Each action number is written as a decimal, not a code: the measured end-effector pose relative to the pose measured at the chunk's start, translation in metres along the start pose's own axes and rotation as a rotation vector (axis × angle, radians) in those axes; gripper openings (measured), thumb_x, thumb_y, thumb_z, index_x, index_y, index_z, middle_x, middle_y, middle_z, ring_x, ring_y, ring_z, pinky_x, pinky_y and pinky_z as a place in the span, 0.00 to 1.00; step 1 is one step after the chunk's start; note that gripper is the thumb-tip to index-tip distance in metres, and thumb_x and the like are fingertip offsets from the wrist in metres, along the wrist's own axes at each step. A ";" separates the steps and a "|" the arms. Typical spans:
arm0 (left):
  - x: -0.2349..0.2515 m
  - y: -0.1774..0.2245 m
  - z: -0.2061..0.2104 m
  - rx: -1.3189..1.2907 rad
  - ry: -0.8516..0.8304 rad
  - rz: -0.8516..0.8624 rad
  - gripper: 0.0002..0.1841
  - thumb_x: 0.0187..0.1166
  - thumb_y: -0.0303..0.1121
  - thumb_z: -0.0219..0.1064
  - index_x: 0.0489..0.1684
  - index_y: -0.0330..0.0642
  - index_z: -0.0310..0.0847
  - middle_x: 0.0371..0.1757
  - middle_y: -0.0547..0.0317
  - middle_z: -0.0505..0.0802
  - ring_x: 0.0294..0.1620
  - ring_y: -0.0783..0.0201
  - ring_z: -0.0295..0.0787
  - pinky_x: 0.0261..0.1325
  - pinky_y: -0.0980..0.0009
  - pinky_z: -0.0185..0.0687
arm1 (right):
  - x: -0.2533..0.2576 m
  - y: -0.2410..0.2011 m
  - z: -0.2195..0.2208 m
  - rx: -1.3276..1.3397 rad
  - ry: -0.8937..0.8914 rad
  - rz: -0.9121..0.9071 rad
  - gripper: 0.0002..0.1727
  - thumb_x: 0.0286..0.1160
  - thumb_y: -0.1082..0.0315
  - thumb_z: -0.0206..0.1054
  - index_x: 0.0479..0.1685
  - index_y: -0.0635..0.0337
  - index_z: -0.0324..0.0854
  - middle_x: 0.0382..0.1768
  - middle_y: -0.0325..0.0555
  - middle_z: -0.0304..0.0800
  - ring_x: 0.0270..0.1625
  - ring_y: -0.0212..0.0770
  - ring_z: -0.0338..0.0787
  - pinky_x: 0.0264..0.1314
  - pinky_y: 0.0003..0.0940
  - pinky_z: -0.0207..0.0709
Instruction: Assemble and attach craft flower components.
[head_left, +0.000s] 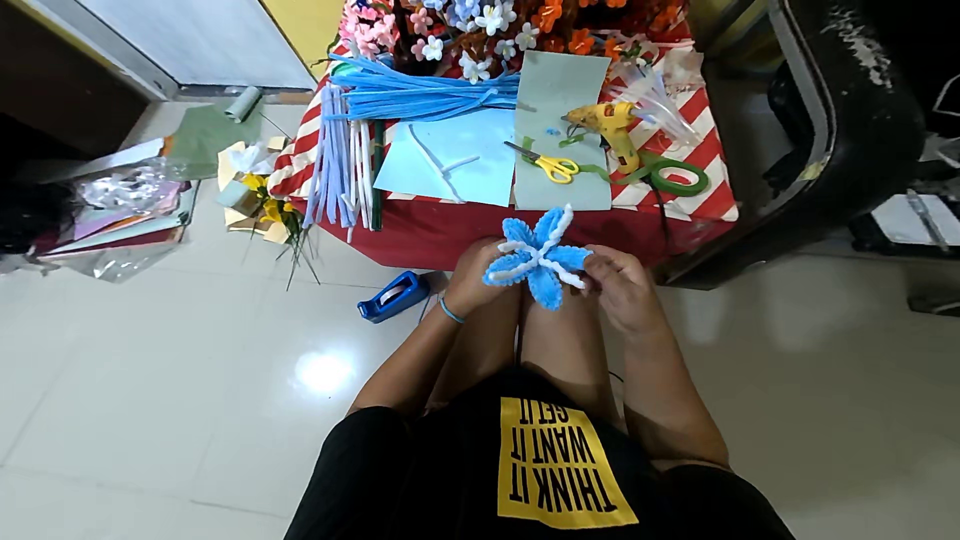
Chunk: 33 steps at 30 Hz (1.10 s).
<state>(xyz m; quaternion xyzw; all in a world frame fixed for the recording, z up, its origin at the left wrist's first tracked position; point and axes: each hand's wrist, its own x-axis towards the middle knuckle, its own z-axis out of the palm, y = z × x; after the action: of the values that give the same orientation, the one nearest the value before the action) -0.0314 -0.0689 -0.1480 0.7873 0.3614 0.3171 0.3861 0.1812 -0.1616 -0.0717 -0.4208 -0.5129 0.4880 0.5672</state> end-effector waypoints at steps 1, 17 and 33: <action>-0.001 0.000 0.001 0.030 -0.012 0.020 0.14 0.74 0.39 0.72 0.46 0.37 0.90 0.44 0.51 0.94 0.50 0.58 0.91 0.59 0.51 0.85 | -0.002 -0.001 0.001 -0.013 -0.006 0.003 0.16 0.87 0.66 0.54 0.33 0.46 0.87 0.27 0.20 0.87 0.28 0.16 0.81 0.35 0.14 0.78; -0.014 0.072 0.016 0.136 0.156 0.057 0.10 0.73 0.23 0.68 0.41 0.21 0.88 0.39 0.38 0.94 0.45 0.56 0.92 0.56 0.65 0.82 | -0.002 0.006 0.004 0.116 0.078 0.067 0.22 0.89 0.55 0.49 0.26 0.41 0.83 0.19 0.19 0.78 0.23 0.16 0.76 0.30 0.15 0.73; -0.012 0.087 0.013 0.112 0.131 -0.095 0.11 0.74 0.25 0.69 0.42 0.21 0.88 0.40 0.37 0.93 0.46 0.55 0.91 0.57 0.61 0.81 | -0.008 0.000 0.003 0.089 -0.024 0.127 0.20 0.88 0.58 0.52 0.25 0.44 0.83 0.18 0.21 0.81 0.19 0.18 0.78 0.26 0.16 0.76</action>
<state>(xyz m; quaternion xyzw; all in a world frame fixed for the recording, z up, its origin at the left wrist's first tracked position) 0.0008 -0.1219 -0.0846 0.7673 0.4399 0.3285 0.3315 0.1779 -0.1697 -0.0722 -0.4211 -0.4697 0.5504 0.5469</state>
